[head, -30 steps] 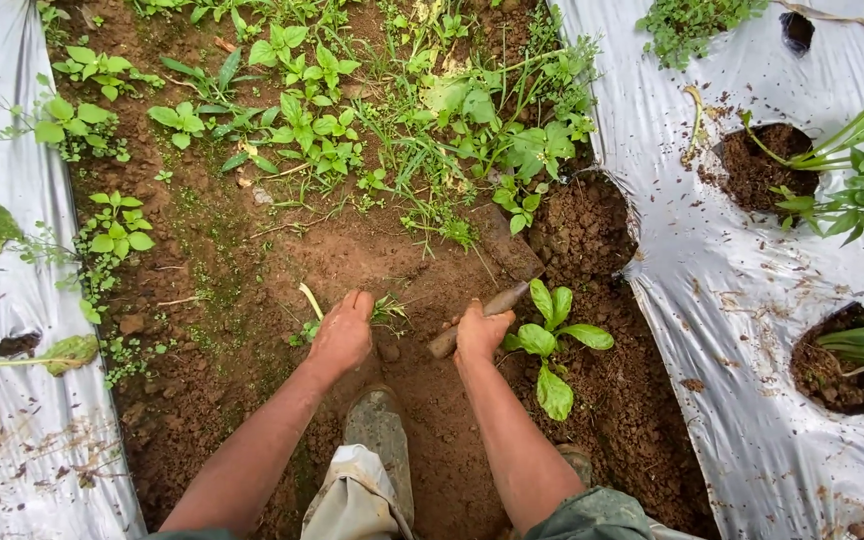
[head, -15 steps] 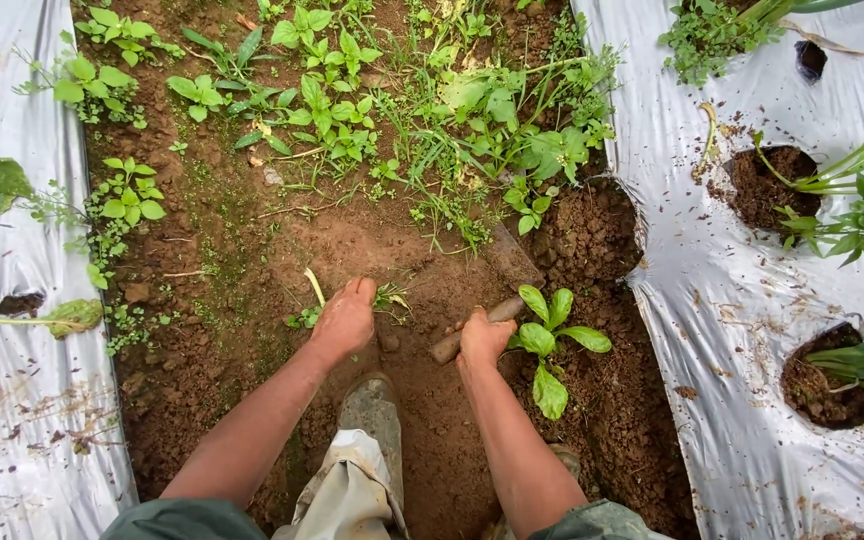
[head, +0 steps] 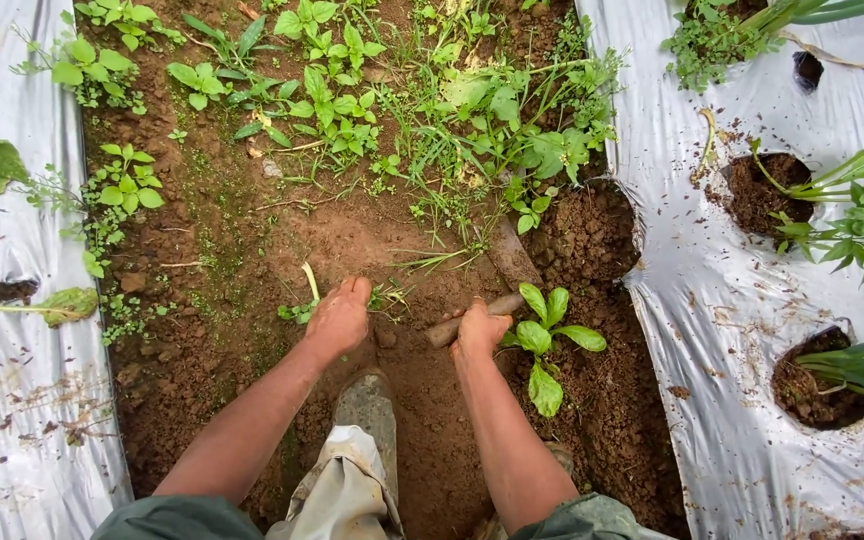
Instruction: The person kneels in a garden and removes weeds by hand from around plants growing through a plastic mulch sheet. They then use a small hand hoe to loosen the soil and clear weeds from the path between the rows.
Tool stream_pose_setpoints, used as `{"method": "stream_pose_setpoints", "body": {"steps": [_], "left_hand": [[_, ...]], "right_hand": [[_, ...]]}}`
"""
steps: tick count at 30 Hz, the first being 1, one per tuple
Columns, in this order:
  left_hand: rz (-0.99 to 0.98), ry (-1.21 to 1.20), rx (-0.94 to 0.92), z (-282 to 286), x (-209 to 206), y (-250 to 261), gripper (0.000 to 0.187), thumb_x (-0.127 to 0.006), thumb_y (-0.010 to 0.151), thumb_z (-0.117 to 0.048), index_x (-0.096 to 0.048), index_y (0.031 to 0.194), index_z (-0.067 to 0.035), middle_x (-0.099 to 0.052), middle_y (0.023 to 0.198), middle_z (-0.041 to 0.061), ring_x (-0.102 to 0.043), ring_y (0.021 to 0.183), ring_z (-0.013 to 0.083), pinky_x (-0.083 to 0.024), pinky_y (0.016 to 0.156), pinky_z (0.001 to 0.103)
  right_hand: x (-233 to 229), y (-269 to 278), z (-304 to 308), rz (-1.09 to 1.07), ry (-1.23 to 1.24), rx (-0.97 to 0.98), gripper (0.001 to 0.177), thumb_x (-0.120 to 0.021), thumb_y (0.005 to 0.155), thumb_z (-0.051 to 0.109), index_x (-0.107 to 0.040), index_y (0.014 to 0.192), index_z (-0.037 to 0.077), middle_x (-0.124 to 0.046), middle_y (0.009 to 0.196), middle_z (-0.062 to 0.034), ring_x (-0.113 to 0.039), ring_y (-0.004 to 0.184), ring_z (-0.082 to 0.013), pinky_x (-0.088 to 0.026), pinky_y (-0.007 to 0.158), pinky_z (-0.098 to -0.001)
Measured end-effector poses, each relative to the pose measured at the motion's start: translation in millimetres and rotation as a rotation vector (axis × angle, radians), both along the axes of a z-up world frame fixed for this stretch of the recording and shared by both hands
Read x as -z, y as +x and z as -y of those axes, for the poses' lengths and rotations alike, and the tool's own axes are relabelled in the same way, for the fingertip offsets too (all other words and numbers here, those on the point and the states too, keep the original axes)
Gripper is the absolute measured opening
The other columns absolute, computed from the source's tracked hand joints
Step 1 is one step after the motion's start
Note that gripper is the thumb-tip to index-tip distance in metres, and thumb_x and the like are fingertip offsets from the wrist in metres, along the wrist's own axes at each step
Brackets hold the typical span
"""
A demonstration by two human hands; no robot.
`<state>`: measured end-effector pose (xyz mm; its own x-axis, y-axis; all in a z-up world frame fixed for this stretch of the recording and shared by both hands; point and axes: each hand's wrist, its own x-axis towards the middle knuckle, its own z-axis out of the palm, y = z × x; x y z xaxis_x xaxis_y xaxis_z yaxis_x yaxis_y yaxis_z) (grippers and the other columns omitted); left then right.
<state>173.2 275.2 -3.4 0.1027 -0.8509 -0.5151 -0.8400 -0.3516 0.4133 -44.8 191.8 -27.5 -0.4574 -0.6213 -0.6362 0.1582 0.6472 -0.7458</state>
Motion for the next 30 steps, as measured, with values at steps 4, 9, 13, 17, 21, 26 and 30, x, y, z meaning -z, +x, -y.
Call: {"method": "stream_pose_setpoints", "body": {"steps": [4,9,13,17,21,26,30], "left_hand": [[0.092,-0.123,0.176,11,-7,-10,0.035,-0.06,0.094,-0.01,-0.05,0.127,-0.009,-0.055,0.127,0.016,-0.066,0.113,0.0376,-0.059,0.091,0.05],[0.117,-0.122,0.524,41,-116,-37,0.067,-0.071,0.094,-0.01,-0.044,0.153,-0.022,-0.047,0.153,0.011,-0.056,0.132,0.0311,-0.053,0.105,0.046],[0.226,-0.065,0.717,42,-106,-34,0.089,-0.086,0.082,-0.024,-0.038,0.158,-0.023,-0.038,0.163,0.008,-0.048,0.137,0.0293,-0.053,0.104,0.044],[0.258,0.022,0.552,28,-80,-15,0.074,-0.084,0.083,-0.036,-0.049,0.147,-0.023,-0.044,0.156,0.006,-0.028,0.15,0.0335,-0.039,0.114,0.051],[0.317,0.086,0.484,19,-52,2,0.059,-0.078,0.09,-0.019,-0.051,0.143,-0.021,-0.05,0.151,0.007,-0.03,0.151,0.0299,-0.032,0.122,0.05],[0.307,0.016,0.497,1,-74,18,0.035,-0.058,0.099,-0.005,-0.05,0.131,-0.017,-0.057,0.136,0.009,-0.044,0.143,0.0261,-0.021,0.127,0.05],[0.305,-0.002,0.442,-6,-53,26,0.037,-0.051,0.102,-0.005,-0.046,0.135,-0.02,-0.056,0.13,0.006,-0.053,0.134,0.0232,-0.032,0.123,0.046]], "right_hand": [[-47,5,-45,0.022,0.08,-0.265,0.063,-0.06,0.1,0.016,-0.025,0.149,-0.004,-0.059,0.067,-0.0121,-0.062,0.048,-0.0215,-0.054,0.05,-0.0394],[-62,-14,-105,-0.063,0.179,-0.687,0.028,-0.066,0.095,0.016,-0.053,0.115,0.0,-0.064,0.058,-0.0161,-0.067,0.047,-0.0254,-0.057,0.046,-0.0397],[-59,-14,-100,-0.005,0.111,-0.49,0.026,-0.067,0.095,0.012,-0.051,0.113,0.002,-0.061,0.054,-0.0156,-0.062,0.043,-0.0241,-0.054,0.043,-0.0373],[-32,-14,-61,0.004,0.11,-0.217,0.067,-0.063,0.101,0.014,-0.023,0.152,-0.006,-0.065,0.069,-0.0147,-0.063,0.051,-0.0228,-0.054,0.052,-0.0406],[32,-1,-7,-0.001,0.01,-0.05,0.075,-0.062,0.1,0.014,-0.016,0.156,-0.005,-0.063,0.085,-0.0167,-0.066,0.056,-0.0216,-0.057,0.057,-0.0401],[34,32,44,-0.003,-0.092,-0.032,0.055,-0.059,0.099,0.01,-0.03,0.144,-0.001,-0.061,0.088,-0.0146,-0.066,0.053,-0.0216,-0.057,0.054,-0.0383],[-8,34,16,-0.127,-0.057,-0.168,0.063,-0.065,0.097,0.015,-0.03,0.145,-0.004,-0.057,0.11,-0.0238,-0.065,0.079,-0.0256,-0.052,0.069,-0.0449]]}}
